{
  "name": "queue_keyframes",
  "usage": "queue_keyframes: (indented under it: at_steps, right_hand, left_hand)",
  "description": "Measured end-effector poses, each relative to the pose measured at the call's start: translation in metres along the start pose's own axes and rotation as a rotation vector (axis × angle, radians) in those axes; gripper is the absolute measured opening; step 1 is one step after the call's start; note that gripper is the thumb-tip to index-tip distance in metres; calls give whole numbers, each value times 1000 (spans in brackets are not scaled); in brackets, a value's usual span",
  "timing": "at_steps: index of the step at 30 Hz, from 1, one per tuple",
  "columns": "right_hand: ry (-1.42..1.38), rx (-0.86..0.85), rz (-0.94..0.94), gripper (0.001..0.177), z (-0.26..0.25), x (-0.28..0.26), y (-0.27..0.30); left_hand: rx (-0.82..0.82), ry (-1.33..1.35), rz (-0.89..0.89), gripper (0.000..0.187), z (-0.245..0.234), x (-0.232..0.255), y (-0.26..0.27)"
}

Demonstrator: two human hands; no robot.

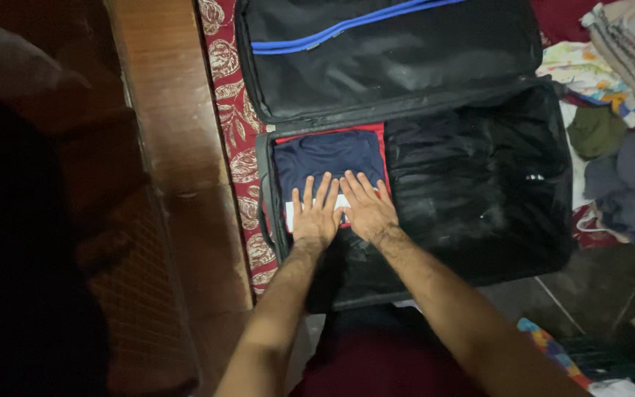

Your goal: The person folds and places multiple clothing items into an open suitcase. They handle white, green, red, blue, and black shirts, as well as jeans, picking each item from a nearby surface and arranging them inside the suitcase.

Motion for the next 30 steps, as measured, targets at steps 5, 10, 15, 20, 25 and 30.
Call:
queue_keyframes:
  at_steps: [5, 10, 15, 20, 25, 30]
  right_hand:
    - [13, -137, 66, 74, 2, 8, -3]
    - [-436, -27, 102, 76, 4, 32, 31]
    - [-1766, -52, 257, 64, 2, 76, 107]
    - [-2364, 321, 154, 66, -20, 122, 227]
    - [-2514, 785, 31, 69, -4, 161, 378]
    - [-2530, 1287, -16, 71, 53, 165, 538]
  left_hand:
    - [-37, -27, -31, 72, -1, 7, -3]
    - [66, 386, 26, 76, -23, 5, 25]
    - [23, 1991, -106, 69, -41, 32, 67]
    - [-89, 2464, 57, 67, -58, 102, 91]
    - [-466, 2409, 162, 67, -49, 215, 112]
    - [-901, 2318, 237, 67, -20, 353, 165]
Point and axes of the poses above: each hand's wrist, its own y-axis away from the middle knuckle, its own z-axis out of the palm, x = y × z, the point moved 3 cm from there along -y, towards the middle knuckle, and after that the axes turned 3 degrees about z, right-handed, at the moved point
